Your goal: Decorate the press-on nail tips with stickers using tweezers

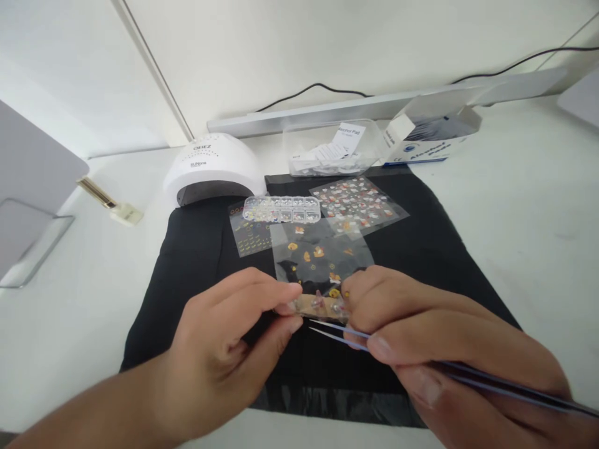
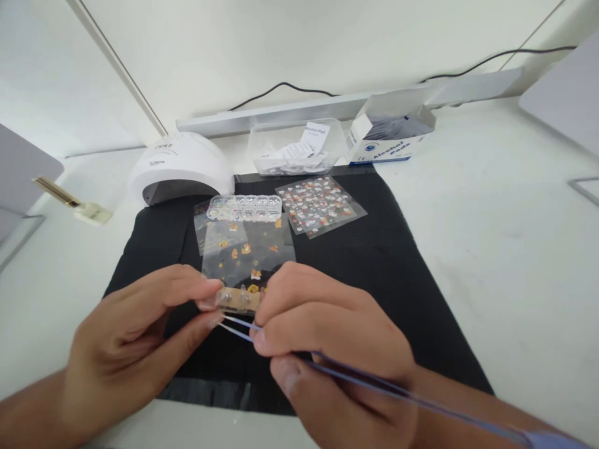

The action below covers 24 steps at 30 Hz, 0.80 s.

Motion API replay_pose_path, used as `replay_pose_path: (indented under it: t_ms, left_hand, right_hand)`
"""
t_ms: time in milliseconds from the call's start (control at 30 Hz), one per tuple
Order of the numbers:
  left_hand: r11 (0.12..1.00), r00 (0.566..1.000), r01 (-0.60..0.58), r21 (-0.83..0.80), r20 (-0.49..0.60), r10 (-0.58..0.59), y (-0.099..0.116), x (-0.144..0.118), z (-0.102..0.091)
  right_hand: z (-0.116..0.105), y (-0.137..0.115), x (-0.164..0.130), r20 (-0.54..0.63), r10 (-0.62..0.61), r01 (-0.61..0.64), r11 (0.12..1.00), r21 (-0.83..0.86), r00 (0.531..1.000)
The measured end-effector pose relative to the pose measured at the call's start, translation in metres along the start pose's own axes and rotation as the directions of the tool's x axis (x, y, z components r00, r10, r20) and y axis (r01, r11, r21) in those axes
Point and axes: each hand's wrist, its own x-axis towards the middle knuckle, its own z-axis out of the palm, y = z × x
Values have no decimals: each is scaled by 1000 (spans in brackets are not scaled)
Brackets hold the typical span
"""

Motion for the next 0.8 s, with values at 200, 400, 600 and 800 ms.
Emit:
replay_pose_path:
  t_ms: [200, 400, 600, 800]
  left_hand:
    - [975, 990, 141, -172, 0, -143, 4, 3, -2]
    - [914, 959, 278, -297, 31, -281, 8, 4, -2]
    - [931, 971, 231, -281, 8, -238, 8, 6, -1]
    - [958, 976, 214, -194, 4, -217, 7, 2, -1]
  right_hand:
    - [4, 0, -3, 28, 15, -13, 999, -37, 999]
    - [7, -4, 5, -38, -41, 39, 998, -55, 998]
    - [8, -8, 21, -90, -109, 102, 991, -83, 990]
    - [13, -9, 16, -106, -129, 116, 985, -126, 986]
